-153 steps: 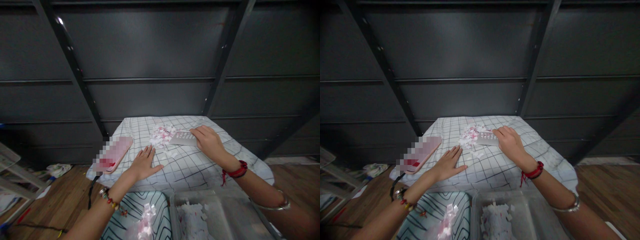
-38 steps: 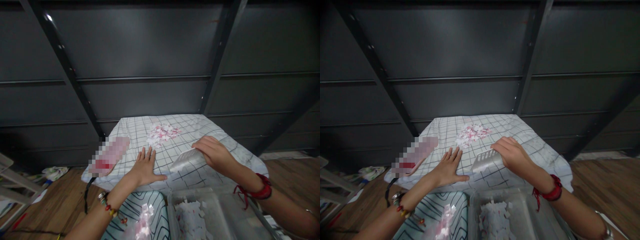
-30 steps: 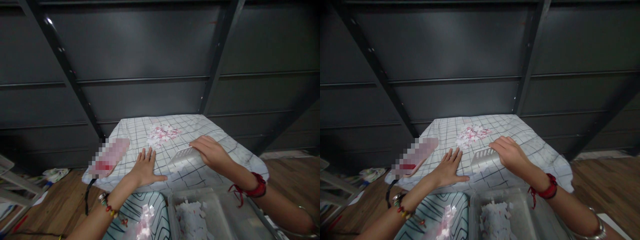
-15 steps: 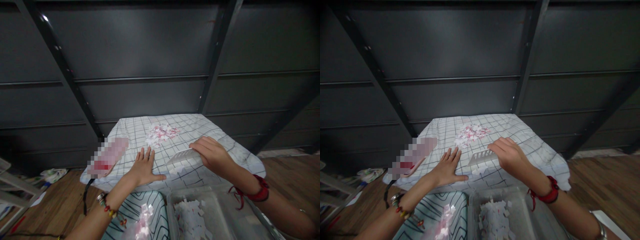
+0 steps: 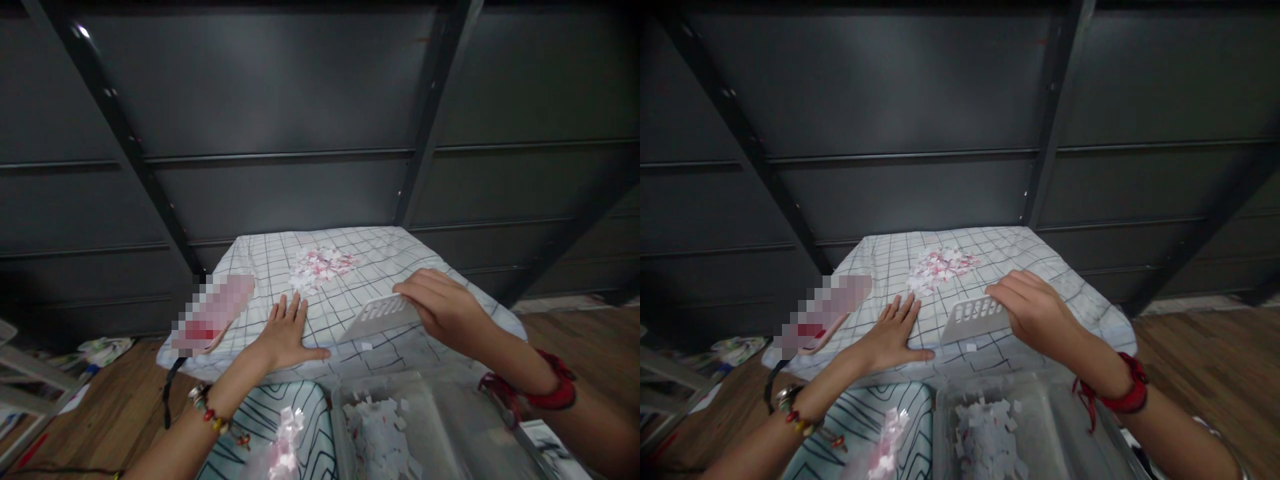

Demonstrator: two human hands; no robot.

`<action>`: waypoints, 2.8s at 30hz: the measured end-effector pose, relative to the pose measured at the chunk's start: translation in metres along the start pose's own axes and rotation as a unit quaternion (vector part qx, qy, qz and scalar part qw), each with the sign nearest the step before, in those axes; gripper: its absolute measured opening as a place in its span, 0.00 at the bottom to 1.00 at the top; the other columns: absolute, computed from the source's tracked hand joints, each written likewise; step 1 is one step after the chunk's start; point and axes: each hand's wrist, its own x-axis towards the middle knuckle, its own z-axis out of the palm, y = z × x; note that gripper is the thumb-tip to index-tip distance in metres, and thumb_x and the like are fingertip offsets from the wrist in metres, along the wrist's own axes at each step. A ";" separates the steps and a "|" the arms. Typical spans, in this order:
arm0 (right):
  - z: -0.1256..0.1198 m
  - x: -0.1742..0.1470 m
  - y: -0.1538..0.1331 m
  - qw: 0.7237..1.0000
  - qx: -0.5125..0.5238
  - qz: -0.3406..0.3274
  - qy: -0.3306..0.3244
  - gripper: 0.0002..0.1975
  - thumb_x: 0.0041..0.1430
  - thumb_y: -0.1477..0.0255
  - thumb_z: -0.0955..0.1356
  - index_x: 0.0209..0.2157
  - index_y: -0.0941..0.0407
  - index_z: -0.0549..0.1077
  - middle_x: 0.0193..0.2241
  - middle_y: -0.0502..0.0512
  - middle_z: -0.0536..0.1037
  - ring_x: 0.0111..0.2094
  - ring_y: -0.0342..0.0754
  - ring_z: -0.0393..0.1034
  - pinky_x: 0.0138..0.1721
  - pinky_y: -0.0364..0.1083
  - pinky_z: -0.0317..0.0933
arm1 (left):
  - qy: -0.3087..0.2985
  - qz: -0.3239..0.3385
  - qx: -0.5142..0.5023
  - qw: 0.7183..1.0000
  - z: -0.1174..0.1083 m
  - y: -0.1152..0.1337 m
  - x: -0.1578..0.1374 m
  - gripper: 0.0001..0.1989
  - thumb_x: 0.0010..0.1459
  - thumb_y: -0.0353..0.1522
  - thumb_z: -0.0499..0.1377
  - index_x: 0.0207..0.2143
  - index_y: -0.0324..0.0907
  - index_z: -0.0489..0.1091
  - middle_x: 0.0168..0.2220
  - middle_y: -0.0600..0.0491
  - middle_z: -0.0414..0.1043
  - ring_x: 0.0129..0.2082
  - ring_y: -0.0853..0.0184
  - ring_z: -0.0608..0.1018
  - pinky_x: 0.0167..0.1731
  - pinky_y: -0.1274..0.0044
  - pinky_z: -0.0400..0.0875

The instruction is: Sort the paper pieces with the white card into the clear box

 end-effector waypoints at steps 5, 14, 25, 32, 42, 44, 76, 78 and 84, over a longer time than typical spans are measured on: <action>0.013 0.011 0.011 1.000 -0.010 0.004 0.015 0.11 0.53 0.83 0.58 0.33 0.58 0.69 0.25 0.54 0.71 0.30 0.46 0.63 0.33 0.45 0.60 | 0.005 0.000 -0.004 1.000 0.001 -0.001 0.000 0.56 0.47 0.62 0.47 0.64 0.28 0.37 0.64 0.38 0.27 0.62 0.42 0.34 0.58 0.56 0.39; -0.004 -0.018 -0.014 0.999 0.008 0.001 -0.037 0.14 0.51 0.87 0.57 0.32 0.57 0.66 0.22 0.51 0.68 0.26 0.44 0.59 0.28 0.44 0.54 | 0.008 -0.005 0.012 1.000 0.001 0.002 -0.002 0.57 0.46 0.62 0.49 0.64 0.28 0.37 0.64 0.37 0.27 0.62 0.41 0.34 0.58 0.56 0.39; -0.019 -0.015 -0.016 0.998 -0.057 -0.028 -0.006 0.15 0.48 0.87 0.57 0.35 0.57 0.64 0.22 0.51 0.67 0.26 0.45 0.55 0.28 0.45 0.52 | 0.007 -0.003 0.008 1.000 0.002 -0.001 0.000 0.58 0.45 0.63 0.48 0.64 0.29 0.36 0.64 0.38 0.26 0.62 0.41 0.33 0.58 0.56 0.39; -0.015 -0.027 -0.023 0.998 -0.040 -0.036 -0.039 0.11 0.51 0.86 0.58 0.29 0.58 0.65 0.19 0.50 0.64 0.23 0.44 0.53 0.25 0.45 0.48 | 0.009 0.003 0.000 1.000 0.001 0.000 -0.001 0.59 0.44 0.63 0.48 0.64 0.28 0.36 0.64 0.37 0.26 0.62 0.41 0.33 0.58 0.56 0.38; 0.005 0.008 0.011 0.997 -0.065 0.011 0.035 0.11 0.52 0.84 0.59 0.34 0.59 0.69 0.25 0.54 0.71 0.29 0.47 0.62 0.32 0.45 0.58 | 0.045 -0.038 -0.053 0.997 0.002 -0.010 0.008 0.41 0.59 0.54 0.36 0.64 0.35 0.39 0.65 0.42 0.31 0.64 0.49 0.42 0.58 0.60 0.44; 0.023 0.020 0.019 0.997 -0.062 0.024 0.043 0.13 0.53 0.84 0.59 0.35 0.59 0.70 0.26 0.55 0.72 0.30 0.47 0.62 0.33 0.46 0.58 | 0.089 -0.070 -0.050 0.992 0.003 -0.010 0.010 0.39 0.60 0.52 0.37 0.64 0.34 0.38 0.65 0.40 0.34 0.63 0.48 0.47 0.57 0.60 0.47; 0.080 0.044 0.030 0.996 -0.045 -0.052 0.052 0.18 0.50 0.86 0.57 0.37 0.57 0.72 0.26 0.53 0.70 0.31 0.47 0.58 0.35 0.47 0.51 | 0.147 -0.103 -0.024 0.983 0.017 -0.014 0.018 0.42 0.58 0.53 0.41 0.61 0.27 0.47 0.63 0.36 0.43 0.63 0.48 0.47 0.59 0.60 0.45; 0.074 0.042 0.029 0.995 -0.048 -0.065 0.058 0.18 0.51 0.86 0.57 0.37 0.57 0.72 0.25 0.53 0.70 0.30 0.46 0.58 0.34 0.47 0.52 | 0.148 -0.104 -0.027 0.983 0.017 -0.013 0.018 0.42 0.58 0.53 0.42 0.61 0.27 0.47 0.63 0.36 0.43 0.63 0.48 0.47 0.59 0.60 0.45; 0.061 0.041 0.024 0.993 -0.051 -0.096 0.054 0.16 0.50 0.86 0.58 0.36 0.58 0.71 0.25 0.53 0.71 0.30 0.46 0.60 0.33 0.46 0.53 | 0.151 -0.102 -0.031 0.983 0.016 -0.013 0.018 0.42 0.57 0.53 0.42 0.61 0.27 0.48 0.63 0.36 0.43 0.63 0.48 0.47 0.59 0.61 0.45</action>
